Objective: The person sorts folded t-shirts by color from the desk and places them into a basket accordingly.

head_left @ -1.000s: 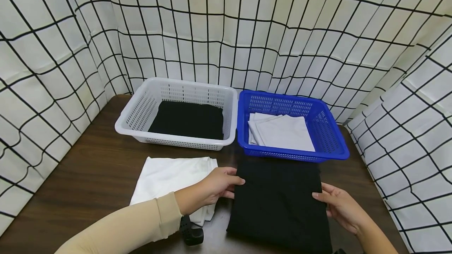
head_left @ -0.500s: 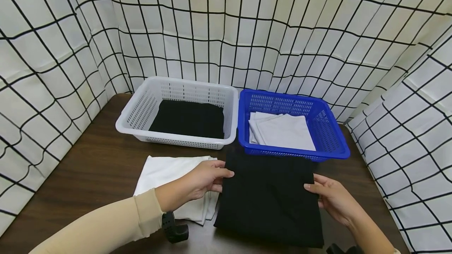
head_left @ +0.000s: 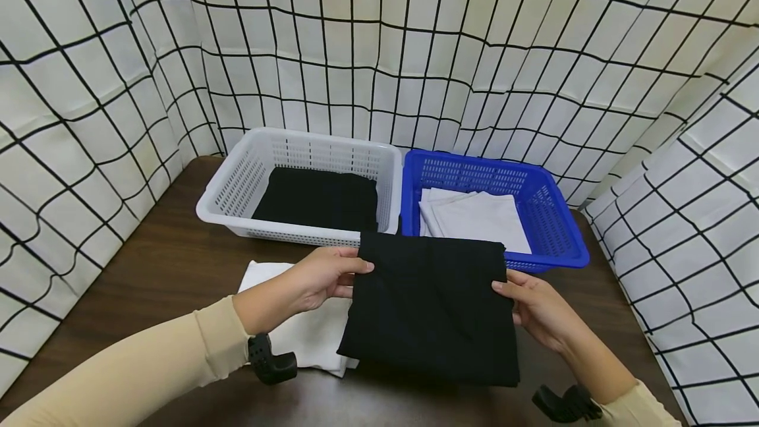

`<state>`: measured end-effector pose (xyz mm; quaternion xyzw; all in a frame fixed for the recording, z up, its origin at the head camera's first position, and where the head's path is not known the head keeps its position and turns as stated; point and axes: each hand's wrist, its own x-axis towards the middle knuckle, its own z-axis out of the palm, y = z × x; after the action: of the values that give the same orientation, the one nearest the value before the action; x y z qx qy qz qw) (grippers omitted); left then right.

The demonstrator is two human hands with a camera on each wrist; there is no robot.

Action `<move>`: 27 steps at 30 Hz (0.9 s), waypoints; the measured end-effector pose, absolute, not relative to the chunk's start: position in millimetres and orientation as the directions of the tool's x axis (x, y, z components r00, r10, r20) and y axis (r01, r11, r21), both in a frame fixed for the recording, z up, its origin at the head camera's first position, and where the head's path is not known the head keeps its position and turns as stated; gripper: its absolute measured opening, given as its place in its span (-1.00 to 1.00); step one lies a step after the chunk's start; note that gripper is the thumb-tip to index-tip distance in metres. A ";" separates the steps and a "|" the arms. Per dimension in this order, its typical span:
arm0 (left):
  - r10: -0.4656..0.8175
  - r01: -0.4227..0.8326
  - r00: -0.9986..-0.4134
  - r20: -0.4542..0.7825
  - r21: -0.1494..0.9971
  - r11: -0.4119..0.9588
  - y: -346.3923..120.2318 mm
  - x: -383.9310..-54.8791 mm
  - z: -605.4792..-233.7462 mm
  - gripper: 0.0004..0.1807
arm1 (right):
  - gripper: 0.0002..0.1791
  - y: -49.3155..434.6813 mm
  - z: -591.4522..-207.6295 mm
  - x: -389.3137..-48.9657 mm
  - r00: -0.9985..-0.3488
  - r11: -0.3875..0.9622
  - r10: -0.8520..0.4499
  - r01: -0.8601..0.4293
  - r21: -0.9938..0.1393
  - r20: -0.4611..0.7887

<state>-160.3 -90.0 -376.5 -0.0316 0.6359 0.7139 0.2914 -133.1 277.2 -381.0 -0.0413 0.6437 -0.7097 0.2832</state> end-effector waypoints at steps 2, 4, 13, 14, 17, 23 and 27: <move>0.381 -0.455 -0.827 -0.413 0.890 -0.023 -91.4 -162.6 -374.6 -0.58 | -0.72 275.2 -379.3 -135.2 -0.838 -0.005 -0.453 0.343 -0.939 -0.304; 0.392 -0.450 -0.826 -0.406 0.893 -0.024 -92.9 -164.7 -373.0 -0.57 | -0.71 273.4 -377.3 -137.7 -0.842 0.010 -0.444 0.336 -0.942 -0.305; 0.401 -0.464 -0.818 -0.412 0.885 -0.037 -105.3 -179.9 -361.1 -0.62 | -0.72 258.7 -363.4 -157.6 -0.858 0.024 -0.395 0.349 -0.937 -0.329; 0.400 -0.467 -0.818 -0.414 0.884 -0.041 -107.5 -182.3 -359.0 -0.62 | -0.74 256.5 -361.7 -160.3 -0.856 0.022 -0.396 0.352 -0.936 -0.332; 0.413 -0.472 -0.811 -0.414 0.881 -0.044 -114.7 -190.2 -352.2 -0.66 | -0.77 250.5 -356.4 -168.0 -0.853 0.007 -0.397 0.366 -0.930 -0.339; 0.441 -0.458 -0.806 -0.394 0.888 -0.044 -127.9 -206.1 -340.9 -0.78 | -0.75 237.8 -345.0 -183.1 -0.855 -0.030 -0.390 0.385 -0.923 -0.344; 0.442 -0.427 -0.817 -0.370 0.904 -0.033 -134.4 -214.9 -336.2 -0.81 | -0.73 229.6 -340.8 -193.0 -0.859 -0.048 -0.372 0.397 -0.917 -0.352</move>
<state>-214.9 -134.4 -336.2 0.0061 0.6263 0.7186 0.3022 -193.0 229.6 -340.8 0.0095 0.6366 -0.7239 0.2657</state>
